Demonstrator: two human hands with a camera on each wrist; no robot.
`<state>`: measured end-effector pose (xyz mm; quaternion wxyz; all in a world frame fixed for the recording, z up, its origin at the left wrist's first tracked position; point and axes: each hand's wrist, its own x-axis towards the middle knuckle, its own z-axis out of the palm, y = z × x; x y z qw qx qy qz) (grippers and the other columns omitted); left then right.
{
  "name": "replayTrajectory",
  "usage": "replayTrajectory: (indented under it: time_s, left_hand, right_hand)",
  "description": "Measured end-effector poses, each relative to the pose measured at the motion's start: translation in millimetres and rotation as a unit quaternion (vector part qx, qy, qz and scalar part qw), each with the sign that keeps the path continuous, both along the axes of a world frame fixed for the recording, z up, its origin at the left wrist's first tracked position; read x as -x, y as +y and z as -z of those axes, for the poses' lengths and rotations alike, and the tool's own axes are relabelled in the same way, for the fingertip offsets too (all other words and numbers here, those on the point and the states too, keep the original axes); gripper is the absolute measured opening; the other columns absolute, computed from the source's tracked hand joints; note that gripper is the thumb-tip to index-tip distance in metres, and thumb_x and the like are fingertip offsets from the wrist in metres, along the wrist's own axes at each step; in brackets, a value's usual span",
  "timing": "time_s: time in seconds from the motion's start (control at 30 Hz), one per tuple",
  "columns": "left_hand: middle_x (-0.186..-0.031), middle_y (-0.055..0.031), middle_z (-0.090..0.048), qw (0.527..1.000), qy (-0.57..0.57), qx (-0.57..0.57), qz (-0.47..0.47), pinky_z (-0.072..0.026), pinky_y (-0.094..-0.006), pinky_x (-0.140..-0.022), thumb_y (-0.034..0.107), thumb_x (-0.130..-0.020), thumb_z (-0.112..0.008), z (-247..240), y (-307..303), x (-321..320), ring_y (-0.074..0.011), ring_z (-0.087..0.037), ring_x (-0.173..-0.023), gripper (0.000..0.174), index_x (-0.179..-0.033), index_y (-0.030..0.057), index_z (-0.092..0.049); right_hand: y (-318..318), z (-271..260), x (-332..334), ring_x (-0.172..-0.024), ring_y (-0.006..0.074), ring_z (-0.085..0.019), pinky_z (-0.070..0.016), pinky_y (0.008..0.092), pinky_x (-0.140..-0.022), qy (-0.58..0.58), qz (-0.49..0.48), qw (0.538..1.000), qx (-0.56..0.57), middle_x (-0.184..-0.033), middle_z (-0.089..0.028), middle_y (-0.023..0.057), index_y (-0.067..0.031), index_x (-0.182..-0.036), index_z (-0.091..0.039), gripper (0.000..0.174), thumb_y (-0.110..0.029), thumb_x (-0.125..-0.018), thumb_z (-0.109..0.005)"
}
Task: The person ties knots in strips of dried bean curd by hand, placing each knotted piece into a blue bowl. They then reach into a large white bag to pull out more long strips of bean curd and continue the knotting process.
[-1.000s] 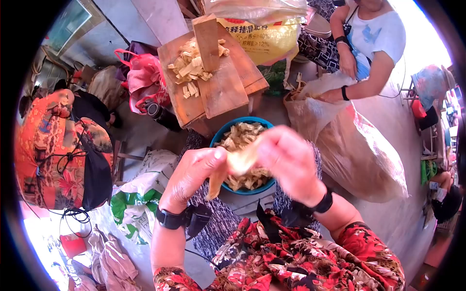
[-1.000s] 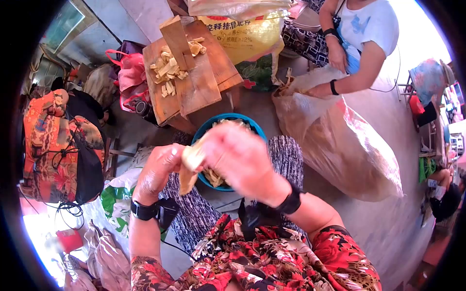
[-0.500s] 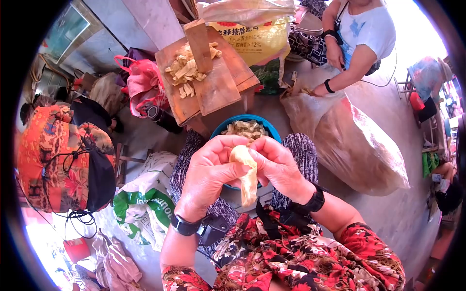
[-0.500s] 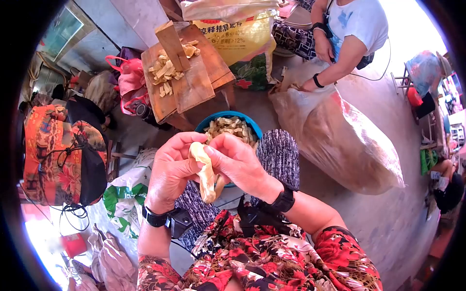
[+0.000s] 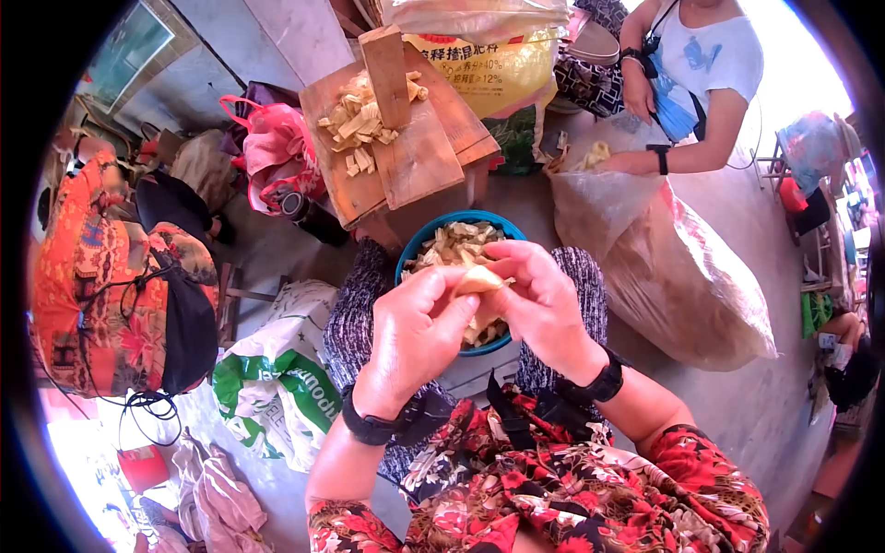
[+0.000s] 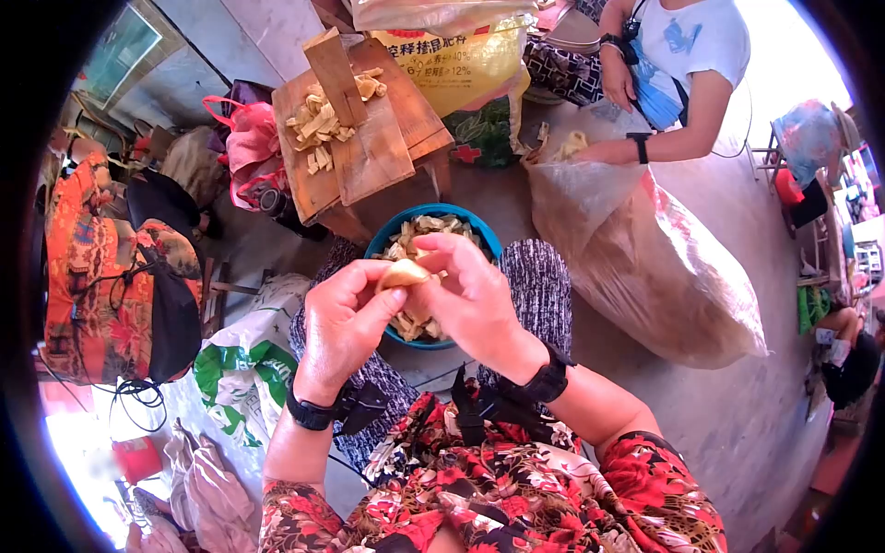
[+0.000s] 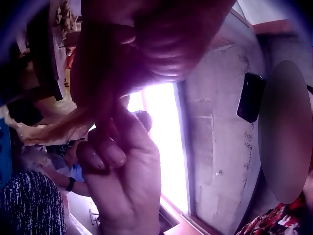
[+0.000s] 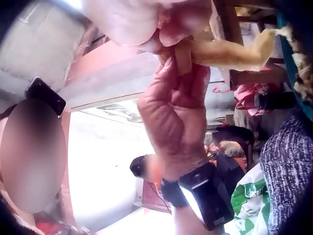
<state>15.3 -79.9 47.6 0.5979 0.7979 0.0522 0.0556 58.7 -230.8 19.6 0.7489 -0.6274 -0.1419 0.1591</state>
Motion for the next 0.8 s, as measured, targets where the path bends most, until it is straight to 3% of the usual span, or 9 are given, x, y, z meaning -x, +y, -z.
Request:
replayTrajectory:
  time_s: [0.07,0.17,0.23,0.37,0.5,0.53,0.63,0.77,0.8]
  left_hand:
    - [-0.089,-0.0087,-0.065,0.999,-0.003,0.025,0.025,-0.0511,-0.0254,-0.069,0.002,-0.079,-0.063,7.4,1.2,1.1,-0.0127,-0.064,-0.078,0.018,-0.097,0.0001,-0.061]
    - [-0.089,-0.0115,-0.065,0.960,0.100,0.261,-0.014,-0.0515,-0.0269,-0.070,0.000,-0.078,-0.062,-6.5,7.3,-3.6,-0.0155,-0.063,-0.079,0.027,-0.104,-0.0006,-0.056]
    - [-0.086,-0.0114,-0.063,0.932,0.110,0.344,-0.022,-0.0512,-0.0268,-0.069,-0.003,-0.076,-0.060,-1.2,12.7,-5.8,-0.0165,-0.063,-0.076,0.029,-0.102,0.0018,-0.050]
    - [-0.085,-0.0077,-0.062,0.911,0.122,0.392,-0.039,-0.0490,-0.0243,-0.061,-0.002,-0.075,-0.059,10.1,14.0,-3.9,-0.0157,-0.062,-0.073,0.024,-0.095,0.0054,-0.048]
    - [-0.091,-0.0076,-0.063,0.896,0.203,0.389,0.076,-0.0496,-0.0240,-0.065,0.015,-0.084,-0.060,6.2,12.7,3.2,-0.0147,-0.062,-0.078,0.025,-0.105,0.0029,-0.053]
    - [-0.091,-0.0084,-0.064,0.877,0.231,0.403,0.126,-0.0496,-0.0234,-0.068,0.023,-0.088,-0.054,6.8,15.4,5.1,-0.0144,-0.062,-0.083,0.031,-0.109,-0.0005,-0.055]
    - [-0.090,-0.0092,-0.064,0.858,0.192,0.425,0.214,-0.0492,-0.0231,-0.069,0.026,-0.090,-0.052,11.9,14.9,5.9,-0.0138,-0.062,-0.083,0.034,-0.106,-0.0035,-0.056]
    - [-0.081,-0.0113,-0.062,0.874,0.227,0.406,0.140,-0.0497,-0.0256,-0.056,0.028,-0.088,-0.056,9.5,9.3,6.6,-0.0213,-0.063,-0.066,0.034,-0.102,-0.0041,-0.054]
    - [-0.072,-0.0079,-0.060,0.892,0.252,0.363,0.093,-0.0473,-0.0242,-0.051,0.025,-0.089,-0.057,1.8,8.4,7.4,-0.0180,-0.061,-0.058,0.027,-0.097,-0.0003,-0.055]
  right_hand:
    - [-5.7,0.6,-5.4,-0.060,0.0024,-0.049,-0.0374,0.0171,-0.049,0.132,-0.030,0.988,-0.077,-0.097,-0.062,0.0054,-0.0028,-0.118,-0.048,0.036,-0.004,-0.084,-0.060]
    - [-9.8,1.8,-10.4,-0.054,0.0030,-0.046,-0.0345,0.0170,-0.046,0.277,-0.103,0.934,-0.201,-0.097,-0.062,0.0051,-0.0038,-0.123,-0.046,0.041,-0.002,-0.084,-0.058]
    - [-12.1,1.4,-12.1,-0.052,0.0034,-0.043,-0.0330,0.0169,-0.045,0.349,-0.154,0.881,-0.281,-0.096,-0.062,0.0046,-0.0044,-0.127,-0.043,0.046,0.000,-0.083,-0.057]
    - [-11.0,4.9,-6.2,-0.057,0.0033,-0.045,-0.0353,0.0171,-0.047,0.310,-0.223,0.885,-0.265,-0.097,-0.060,0.0049,-0.0054,-0.129,-0.041,0.048,0.000,-0.084,-0.057]
    - [-17.5,-8.9,-9.7,-0.053,0.0036,-0.043,-0.0331,0.0139,-0.045,0.280,-0.184,0.918,-0.212,-0.093,-0.062,0.0049,-0.0047,-0.129,-0.041,0.045,-0.002,-0.086,-0.056]
    - [-19.2,-10.8,-12.0,-0.054,0.0034,-0.048,-0.0323,0.0125,-0.044,0.244,-0.186,0.932,-0.195,-0.091,-0.062,0.0050,-0.0046,-0.128,-0.041,0.043,-0.004,-0.088,-0.055]
    - [-16.5,-19.4,-9.7,-0.061,0.0045,-0.055,-0.0335,0.0128,-0.044,0.193,-0.182,0.951,-0.159,-0.091,-0.062,0.0056,-0.0043,-0.127,-0.041,0.041,-0.005,-0.088,-0.054]
    - [-12.4,-25.9,-6.2,-0.066,0.0060,-0.058,-0.0374,0.0155,-0.047,0.048,-0.112,0.990,-0.069,-0.088,-0.060,0.0039,-0.0032,-0.121,-0.043,0.030,-0.010,-0.093,-0.050]
    - [-13.8,-17.4,-8.7,-0.065,0.0047,-0.055,-0.0402,0.0181,-0.050,-0.019,-0.061,0.998,-0.005,-0.085,-0.057,0.0016,-0.0028,-0.112,-0.047,0.021,-0.014,-0.094,-0.049]
